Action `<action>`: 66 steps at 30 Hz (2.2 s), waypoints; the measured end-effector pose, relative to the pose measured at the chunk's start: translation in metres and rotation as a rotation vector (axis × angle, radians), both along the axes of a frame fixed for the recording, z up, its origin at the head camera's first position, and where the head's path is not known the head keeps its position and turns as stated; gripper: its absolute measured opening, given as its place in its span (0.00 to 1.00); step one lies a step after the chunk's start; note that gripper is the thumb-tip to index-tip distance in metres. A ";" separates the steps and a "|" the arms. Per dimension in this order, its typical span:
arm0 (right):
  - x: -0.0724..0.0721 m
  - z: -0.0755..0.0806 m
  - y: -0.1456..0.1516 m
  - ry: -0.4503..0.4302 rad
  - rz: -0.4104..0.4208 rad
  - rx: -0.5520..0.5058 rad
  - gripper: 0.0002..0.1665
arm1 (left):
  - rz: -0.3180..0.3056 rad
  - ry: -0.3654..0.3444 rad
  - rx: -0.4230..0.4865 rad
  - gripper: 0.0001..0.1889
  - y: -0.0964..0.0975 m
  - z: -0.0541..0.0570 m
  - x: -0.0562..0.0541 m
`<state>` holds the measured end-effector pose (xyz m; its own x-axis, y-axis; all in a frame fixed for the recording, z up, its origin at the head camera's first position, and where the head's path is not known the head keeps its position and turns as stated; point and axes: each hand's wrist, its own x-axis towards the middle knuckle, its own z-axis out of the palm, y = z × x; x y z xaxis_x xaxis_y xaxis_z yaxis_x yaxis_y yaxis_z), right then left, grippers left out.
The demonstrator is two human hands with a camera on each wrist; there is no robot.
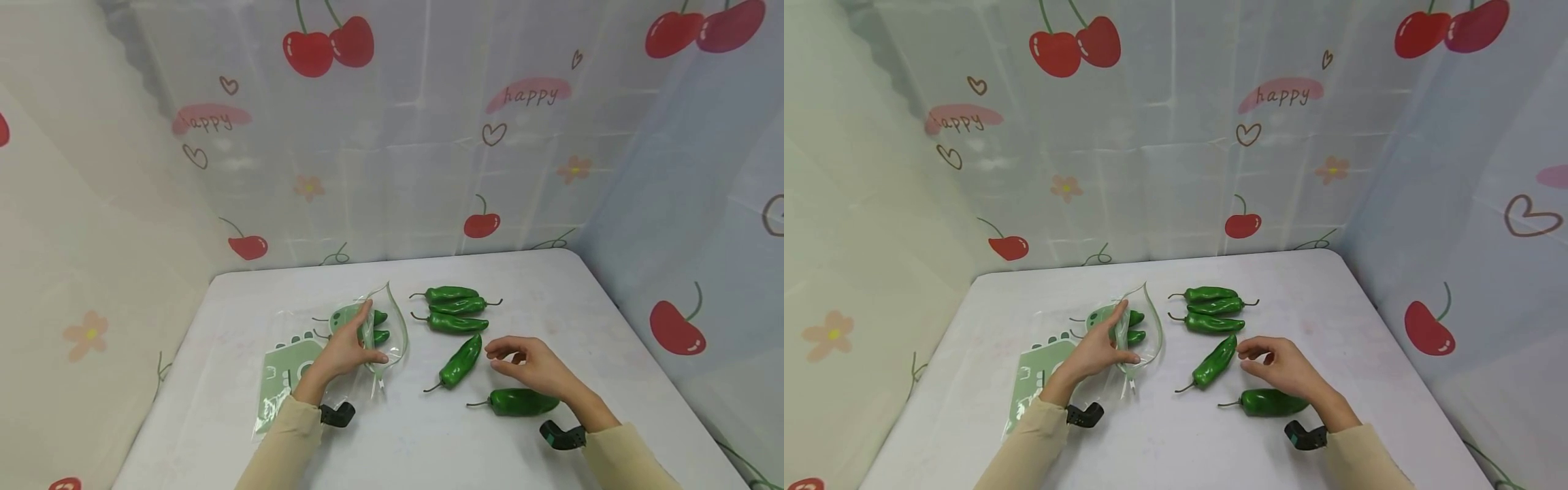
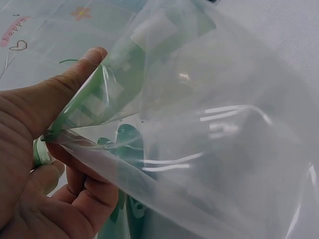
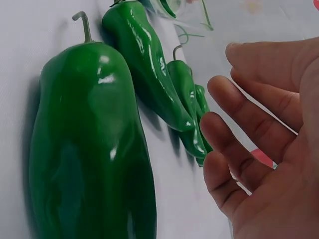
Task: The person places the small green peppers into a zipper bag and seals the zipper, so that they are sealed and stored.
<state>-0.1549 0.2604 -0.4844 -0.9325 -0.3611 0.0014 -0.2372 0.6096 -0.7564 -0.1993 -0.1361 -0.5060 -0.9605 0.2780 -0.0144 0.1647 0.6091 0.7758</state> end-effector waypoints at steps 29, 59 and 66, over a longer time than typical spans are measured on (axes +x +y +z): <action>0.015 -0.024 0.041 -0.057 0.035 -0.024 0.27 | 0.000 -0.013 -0.007 0.66 -0.001 0.002 0.001; 0.014 -0.039 0.047 -0.146 0.038 0.015 0.34 | 0.000 -0.016 -0.017 0.66 -0.002 0.000 -0.001; 0.014 -0.040 0.046 -0.155 0.021 0.043 0.34 | -0.001 -0.006 -0.019 0.66 -0.002 -0.001 -0.001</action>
<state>-0.1410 0.3062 -0.5240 -0.9126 -0.3770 -0.1582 -0.1323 0.6384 -0.7583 -0.2004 -0.1379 -0.5069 -0.9600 0.2788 -0.0255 0.1606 0.6232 0.7654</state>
